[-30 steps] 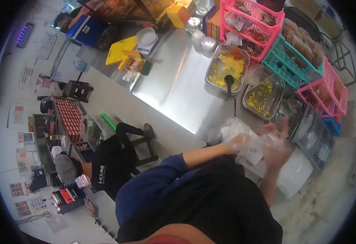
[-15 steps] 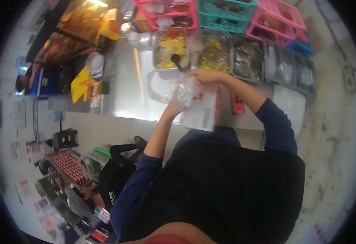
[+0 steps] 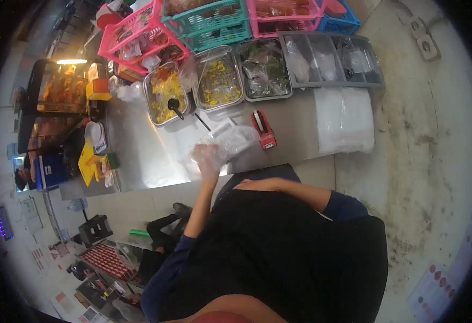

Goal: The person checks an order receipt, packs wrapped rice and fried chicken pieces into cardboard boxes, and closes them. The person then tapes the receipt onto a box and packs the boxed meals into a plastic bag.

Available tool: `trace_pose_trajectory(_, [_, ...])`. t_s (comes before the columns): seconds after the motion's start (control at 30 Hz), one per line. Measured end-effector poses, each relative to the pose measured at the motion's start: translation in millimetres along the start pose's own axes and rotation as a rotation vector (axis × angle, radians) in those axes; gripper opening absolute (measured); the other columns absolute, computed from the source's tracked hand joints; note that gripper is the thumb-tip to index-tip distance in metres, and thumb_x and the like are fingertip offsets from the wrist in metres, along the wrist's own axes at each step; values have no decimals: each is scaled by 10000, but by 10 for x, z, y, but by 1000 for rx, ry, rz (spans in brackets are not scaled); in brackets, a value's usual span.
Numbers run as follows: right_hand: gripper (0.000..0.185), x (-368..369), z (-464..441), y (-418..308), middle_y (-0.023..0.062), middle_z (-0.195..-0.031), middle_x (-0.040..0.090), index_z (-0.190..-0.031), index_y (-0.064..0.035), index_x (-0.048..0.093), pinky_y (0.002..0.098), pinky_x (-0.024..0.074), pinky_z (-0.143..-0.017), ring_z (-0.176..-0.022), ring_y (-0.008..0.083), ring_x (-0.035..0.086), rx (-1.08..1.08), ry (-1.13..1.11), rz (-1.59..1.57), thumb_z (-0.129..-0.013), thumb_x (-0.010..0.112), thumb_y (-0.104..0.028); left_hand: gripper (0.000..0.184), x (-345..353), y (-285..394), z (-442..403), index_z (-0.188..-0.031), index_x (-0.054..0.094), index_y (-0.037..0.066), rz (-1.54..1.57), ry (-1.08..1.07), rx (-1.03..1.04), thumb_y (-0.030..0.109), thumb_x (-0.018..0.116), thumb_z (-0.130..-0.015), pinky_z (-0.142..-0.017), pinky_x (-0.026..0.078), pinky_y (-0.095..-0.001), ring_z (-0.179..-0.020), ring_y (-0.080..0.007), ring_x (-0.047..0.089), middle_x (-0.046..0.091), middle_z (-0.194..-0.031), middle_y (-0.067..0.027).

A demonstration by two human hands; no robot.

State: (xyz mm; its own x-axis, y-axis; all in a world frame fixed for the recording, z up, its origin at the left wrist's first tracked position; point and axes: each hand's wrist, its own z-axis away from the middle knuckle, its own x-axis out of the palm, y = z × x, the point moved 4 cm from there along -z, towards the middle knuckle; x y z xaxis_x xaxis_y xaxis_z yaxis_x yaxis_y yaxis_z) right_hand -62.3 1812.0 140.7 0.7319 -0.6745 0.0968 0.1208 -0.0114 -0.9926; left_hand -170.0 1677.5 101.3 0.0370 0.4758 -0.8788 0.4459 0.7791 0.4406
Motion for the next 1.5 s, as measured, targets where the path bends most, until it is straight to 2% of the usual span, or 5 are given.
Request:
trace_pose_trajectory(0.1, [390,-726,276,-351,106,-1287,589,-1327,-41,514,315,428,-982,-1149,211,571,139,-371,109,-973,515,-204,149,15,163,64,-771,612,77,133,162,-111,223,626,-792,-676,455,-410,-757,-263,556,578,-773,-97])
trace_pose_trajectory(0.27, [220,-3125,1201,108,94,-980,683,-1022,-18,640,318,510,-727,-799,194,639,99,1009,64,-895,612,-196,204,718,-360,157,-835,636,48,-20,132,-319,242,577,-851,-682,450,-456,-758,-300,575,599,-764,-119])
trace_pose_trajectory(0.43, [397,-4867,1366,1428,124,-898,623,-949,-36,547,419,513,-740,-807,290,622,172,1292,1112,-740,804,-254,189,374,264,185,-953,611,45,-78,730,-590,167,606,-809,-745,460,-473,-854,-350,584,605,-884,-160])
trace_pose_trajectory(0.93, [614,-4912,1012,1497,292,-881,642,-1169,52,311,498,547,-694,-816,429,667,839,1451,1128,-767,701,-198,281,779,754,329,-1079,613,68,-29,636,-711,179,566,-825,-797,455,-466,-924,-350,574,601,-1004,-161])
trace_pose_trajectory(1.5, [598,-4566,1596,658,293,-934,627,-1204,22,272,482,573,-683,-840,415,667,421,1776,979,-816,683,-173,181,402,697,316,-846,615,73,86,640,-454,249,617,-805,-680,497,-397,-746,-303,619,627,-812,-112])
